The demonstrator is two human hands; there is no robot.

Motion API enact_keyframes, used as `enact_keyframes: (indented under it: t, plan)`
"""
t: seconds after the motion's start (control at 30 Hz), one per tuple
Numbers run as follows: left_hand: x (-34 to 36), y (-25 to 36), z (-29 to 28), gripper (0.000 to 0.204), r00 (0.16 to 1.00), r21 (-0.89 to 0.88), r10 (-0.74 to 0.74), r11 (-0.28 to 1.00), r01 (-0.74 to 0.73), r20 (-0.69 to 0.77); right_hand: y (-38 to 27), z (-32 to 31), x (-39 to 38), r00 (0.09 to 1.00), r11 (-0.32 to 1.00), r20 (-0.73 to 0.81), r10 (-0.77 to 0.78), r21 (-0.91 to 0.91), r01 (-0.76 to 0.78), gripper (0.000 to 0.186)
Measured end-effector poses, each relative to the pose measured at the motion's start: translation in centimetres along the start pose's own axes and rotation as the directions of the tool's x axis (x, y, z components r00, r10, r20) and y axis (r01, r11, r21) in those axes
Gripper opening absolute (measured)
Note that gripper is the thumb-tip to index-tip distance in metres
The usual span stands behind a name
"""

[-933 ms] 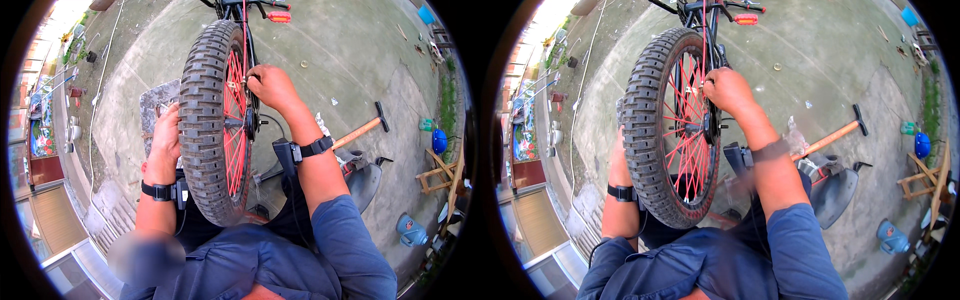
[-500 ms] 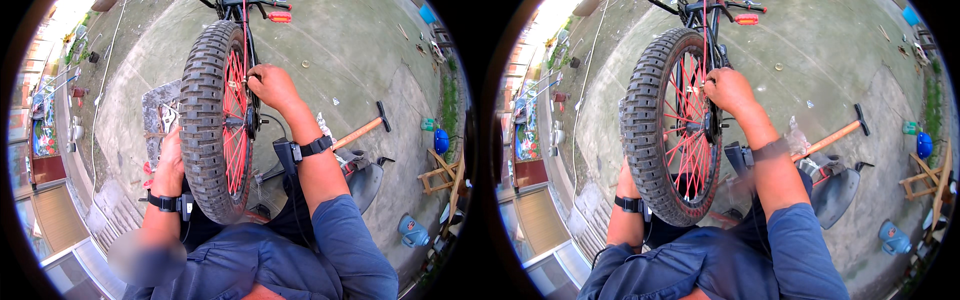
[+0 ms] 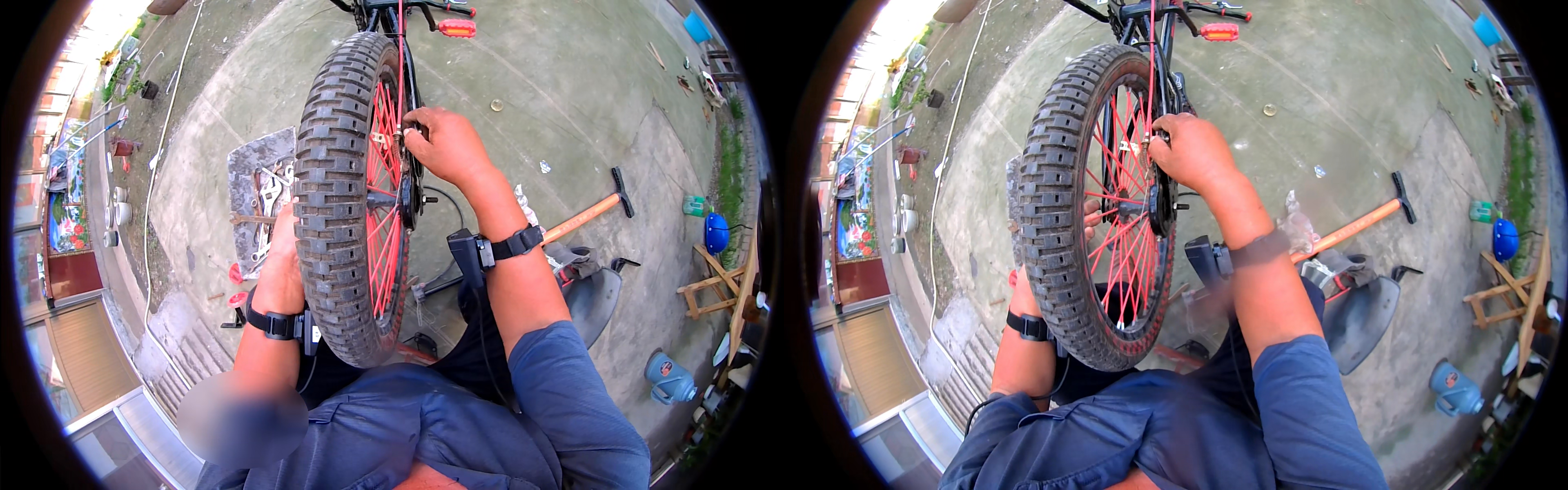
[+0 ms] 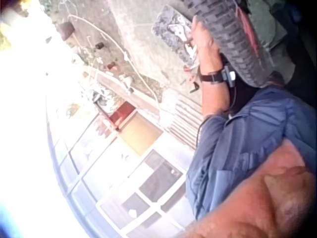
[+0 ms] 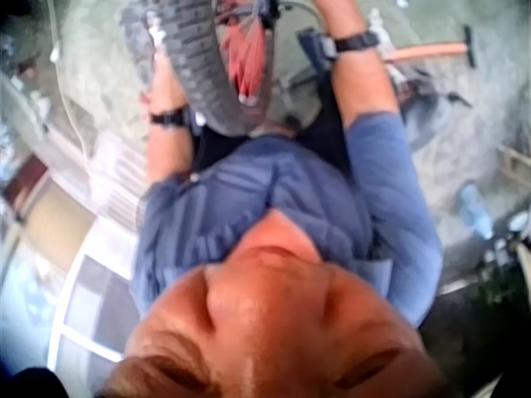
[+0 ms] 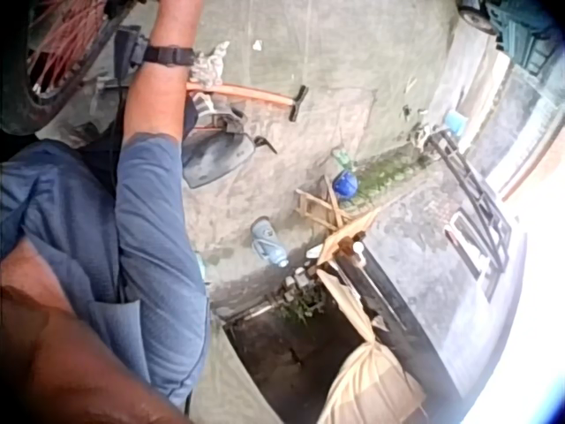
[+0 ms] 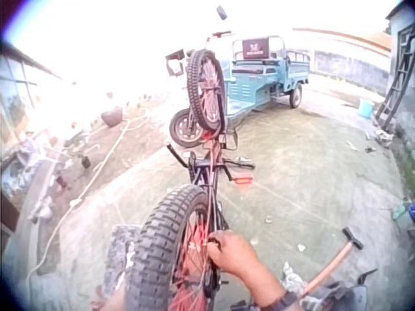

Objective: The person installs a washer and a nut onto the rear axle of a bicycle by hand while sitting on the ground. They pick up and handle small parts before threading them onto the axle.

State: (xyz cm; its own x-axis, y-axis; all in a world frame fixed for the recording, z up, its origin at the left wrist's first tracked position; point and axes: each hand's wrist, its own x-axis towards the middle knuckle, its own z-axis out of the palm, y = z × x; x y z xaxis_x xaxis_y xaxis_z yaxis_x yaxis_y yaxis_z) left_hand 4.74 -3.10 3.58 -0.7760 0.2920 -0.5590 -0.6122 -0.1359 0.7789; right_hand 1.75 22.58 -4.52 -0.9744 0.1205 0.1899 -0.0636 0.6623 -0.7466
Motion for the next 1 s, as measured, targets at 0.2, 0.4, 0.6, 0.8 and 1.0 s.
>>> enact_keyframes:
  t: [0.2,0.4,0.6,0.8,1.0]
  plan:
    - [1.9,-1.8,-3.5,0.05,0.978,-0.214,0.053,0.977,-0.009,0.2,-0.4,-0.2,0.0,1.0,0.999,0.003,-0.001,-0.043,0.002,0.032]
    - [3.5,-3.7,-6.2,0.048,0.973,-0.216,0.085,0.976,-0.037,0.215,-0.3,-0.2,-0.1,1.0,0.999,0.011,-0.018,-0.04,0.019,0.034]
    - [1.9,-2.4,-2.8,0.046,0.96,-0.144,0.139,0.984,-0.106,0.243,0.5,-0.2,0.1,0.999,0.999,0.022,0.036,0.035,-0.036,0.034]
    - [4.8,-5.6,-7.4,0.042,0.977,-0.119,0.11,0.989,-0.089,0.183,1.2,0.2,0.8,0.992,0.969,-0.02,0.128,0.214,-0.121,0.031]
    - [6.7,-6.1,-6.9,0.037,0.983,0.02,0.133,0.99,-0.136,0.127,0.0,-0.5,2.6,0.966,0.968,0.099,0.237,0.058,-0.244,0.034]
